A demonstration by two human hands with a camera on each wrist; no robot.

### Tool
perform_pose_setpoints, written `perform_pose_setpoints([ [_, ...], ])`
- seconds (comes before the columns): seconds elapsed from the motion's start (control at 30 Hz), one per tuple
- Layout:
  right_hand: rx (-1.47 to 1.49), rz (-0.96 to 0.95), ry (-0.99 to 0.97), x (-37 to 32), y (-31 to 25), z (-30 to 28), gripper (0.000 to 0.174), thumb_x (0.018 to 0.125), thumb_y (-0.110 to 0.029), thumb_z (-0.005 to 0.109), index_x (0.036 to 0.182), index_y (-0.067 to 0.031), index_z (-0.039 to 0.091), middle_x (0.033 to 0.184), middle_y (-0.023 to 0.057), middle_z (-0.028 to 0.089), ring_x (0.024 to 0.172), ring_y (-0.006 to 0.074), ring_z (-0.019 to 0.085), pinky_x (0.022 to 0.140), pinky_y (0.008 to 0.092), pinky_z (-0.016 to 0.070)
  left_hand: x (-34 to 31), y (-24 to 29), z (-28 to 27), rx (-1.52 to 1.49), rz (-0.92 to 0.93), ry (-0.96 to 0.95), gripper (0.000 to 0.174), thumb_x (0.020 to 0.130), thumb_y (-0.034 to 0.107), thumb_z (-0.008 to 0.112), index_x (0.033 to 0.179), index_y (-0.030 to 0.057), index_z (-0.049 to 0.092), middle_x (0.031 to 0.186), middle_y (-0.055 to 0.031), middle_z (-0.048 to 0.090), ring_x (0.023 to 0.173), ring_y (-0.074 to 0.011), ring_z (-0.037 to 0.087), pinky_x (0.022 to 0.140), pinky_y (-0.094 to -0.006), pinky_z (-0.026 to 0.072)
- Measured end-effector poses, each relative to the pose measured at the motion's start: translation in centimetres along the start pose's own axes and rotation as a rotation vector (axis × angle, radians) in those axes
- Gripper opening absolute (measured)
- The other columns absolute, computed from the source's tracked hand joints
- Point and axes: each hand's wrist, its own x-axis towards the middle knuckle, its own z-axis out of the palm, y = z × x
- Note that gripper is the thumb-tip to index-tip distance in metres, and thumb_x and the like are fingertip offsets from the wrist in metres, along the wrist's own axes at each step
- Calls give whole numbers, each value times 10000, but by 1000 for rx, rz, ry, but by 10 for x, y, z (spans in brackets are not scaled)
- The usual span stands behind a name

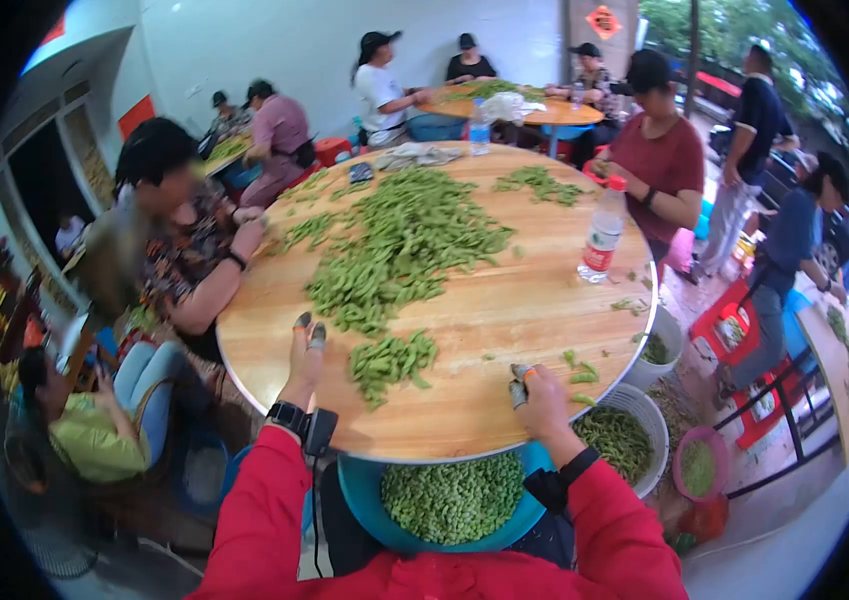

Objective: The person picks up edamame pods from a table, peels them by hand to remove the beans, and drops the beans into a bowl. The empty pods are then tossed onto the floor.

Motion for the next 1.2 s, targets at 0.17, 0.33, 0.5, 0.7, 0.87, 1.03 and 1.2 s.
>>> perform_pose_setpoints([
  [0.17, -32, 13, -17, 1, 1, -2, 218, 749, -122, 548, 944, -32, 582, 794, 148, 536, 767, 319, 525, 649, 383, 426, 37, 1, 26, 302, 158, -126, 566, 800, 216, 548, 1258, -16, 311, 1264, -217, 361, 1181, -320, 335, 990, -366, 241],
  [0.33, -28, 62, -47, 3, 1, -3, 215, 753, -116, 543, 946, -30, 581, 790, 153, 531, 761, 321, 522, 650, 388, 423, 56, 15, 48, 654, 157, -191, 565, 759, 309, 577, 1244, 99, 378, 1300, -179, 325, 1214, -332, 267, 987, -476, 168],
  [0.5, 18, 52, -48, 4, 2, 1, 216, 752, -102, 549, 951, -29, 585, 789, 153, 530, 753, 318, 521, 648, 383, 423, 74, 13, 64, 700, 124, -277, 535, 715, 338, 606, 1174, 110, 453, 1317, -100, 322, 1206, -311, 279, 972, -470, 201],
  [0.7, 27, 62, -42, 7, -2, 1, 233, 726, -72, 580, 953, -19, 594, 789, 147, 532, 750, 315, 525, 646, 360, 428, 60, 23, 65, 738, 181, -391, 489, 720, 318, 621, 1138, 96, 498, 1252, -111, 379, 1168, -304, 323, 955, -419, 238],
  [0.87, 30, 58, -48, 7, -4, -2, 235, 717, -60, 583, 948, -16, 595, 798, 151, 530, 757, 315, 523, 648, 360, 426, 34, 30, 73, 641, 281, -439, 435, 697, 332, 644, 1059, 107, 563, 1106, -81, 472, 1073, -276, 398, 896, -408, 271],
  [1.03, 61, 65, -35, 6, 0, 1, 231, 718, -59, 581, 945, -14, 591, 806, 156, 528, 763, 322, 518, 653, 363, 424, -5, 48, 83, 573, 316, -533, 462, 684, 397, 631, 1050, 122, 569, 1147, -88, 451, 1118, -274, 356, 939, -435, 223],
  [1.2, 68, 40, -19, 5, 2, 1, 230, 722, -61, 579, 947, -11, 587, 796, 159, 520, 754, 328, 512, 644, 369, 419, -31, 59, 86, 491, 275, -628, 500, 723, 386, 598, 1146, 135, 504, 1228, -107, 433, 1153, -265, 370, 958, -476, 177],
])
